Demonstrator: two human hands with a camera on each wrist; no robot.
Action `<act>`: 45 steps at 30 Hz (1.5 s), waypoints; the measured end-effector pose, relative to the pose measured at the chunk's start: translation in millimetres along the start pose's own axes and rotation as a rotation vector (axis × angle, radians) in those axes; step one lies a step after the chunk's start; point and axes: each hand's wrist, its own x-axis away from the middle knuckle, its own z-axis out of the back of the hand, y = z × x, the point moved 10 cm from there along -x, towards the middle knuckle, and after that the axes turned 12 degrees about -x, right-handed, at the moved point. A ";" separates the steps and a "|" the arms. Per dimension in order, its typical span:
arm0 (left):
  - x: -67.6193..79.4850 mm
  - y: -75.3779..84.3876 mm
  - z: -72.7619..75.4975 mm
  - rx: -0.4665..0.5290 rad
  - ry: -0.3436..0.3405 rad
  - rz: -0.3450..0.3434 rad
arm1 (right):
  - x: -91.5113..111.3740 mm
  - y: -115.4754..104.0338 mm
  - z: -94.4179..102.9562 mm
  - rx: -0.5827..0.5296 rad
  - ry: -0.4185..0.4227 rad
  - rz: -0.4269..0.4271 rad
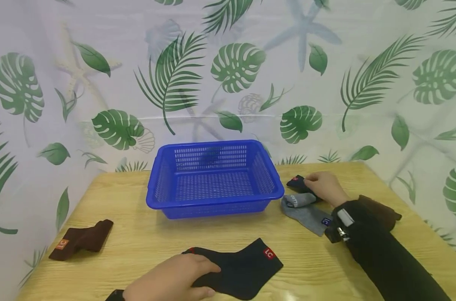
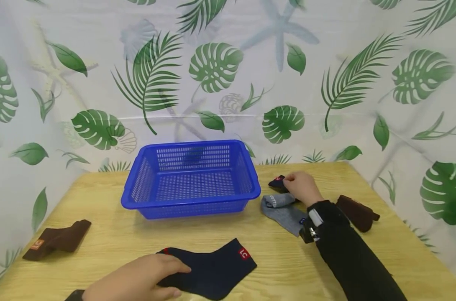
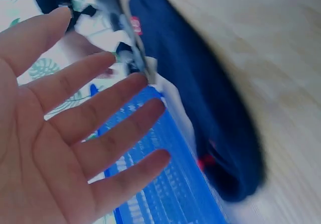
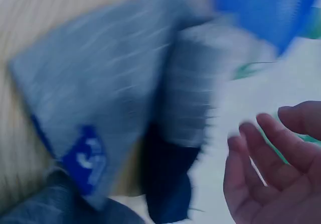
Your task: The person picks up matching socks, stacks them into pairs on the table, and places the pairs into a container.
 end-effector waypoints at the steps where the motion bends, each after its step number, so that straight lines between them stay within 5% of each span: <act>1: -0.9 2.5 1.1 0.021 -0.006 -0.007 | -6.3 3.4 -3.6 0.058 0.013 -0.007; 6: -2.9 12.2 6.5 0.121 0.004 -0.050 | -19.4 19.3 -17.1 0.256 0.079 -0.064; 10: -1.8 8.2 9.2 0.119 0.028 -0.030 | -17.9 29.2 -13.5 0.288 0.141 -0.096; 15: -1.0 2.8 11.7 0.126 0.055 -0.008 | -11.5 20.6 4.7 0.209 0.263 -0.017; 19: -11.8 4.9 19.4 0.173 0.143 0.006 | 2.8 -2.4 43.4 0.068 0.438 0.091; 22: -22.9 2.0 24.2 0.341 0.241 0.057 | 20.1 -27.6 72.1 -0.066 0.540 0.139; 25: -35.7 -1.3 21.2 0.713 0.299 0.116 | 45.0 -58.3 89.4 -0.289 0.581 0.191; 28: -49.9 -0.2 10.7 1.173 0.286 0.181 | 66.3 -96.8 82.5 -0.695 0.444 0.335; 30: -58.4 6.3 2.8 1.478 0.254 0.212 | 79.1 -124.8 66.4 -0.986 0.255 0.429; 32: -64.4 16.2 -1.8 1.706 0.208 0.209 | 91.4 -150.8 43.2 -1.194 0.048 0.476; 34: -68.7 27.6 -2.8 1.841 0.170 0.173 | 102.9 -169.6 20.1 -1.285 -0.111 0.478; 36: -70.2 38.1 -1.4 1.888 0.135 0.122 | 112.3 -178.7 -0.7 -1.326 -0.213 0.433; 40: -65.3 44.6 3.5 1.786 0.115 0.059 | 120.7 -177.7 -27.1 -1.381 -0.289 0.314; 43: -56.2 35.7 5.0 1.696 0.140 0.102 | 119.6 -168.4 -33.2 -1.400 -0.282 0.260; 45: -48.2 22.4 7.6 1.622 0.215 0.171 | 116.6 -158.1 -32.4 -1.353 -0.235 0.236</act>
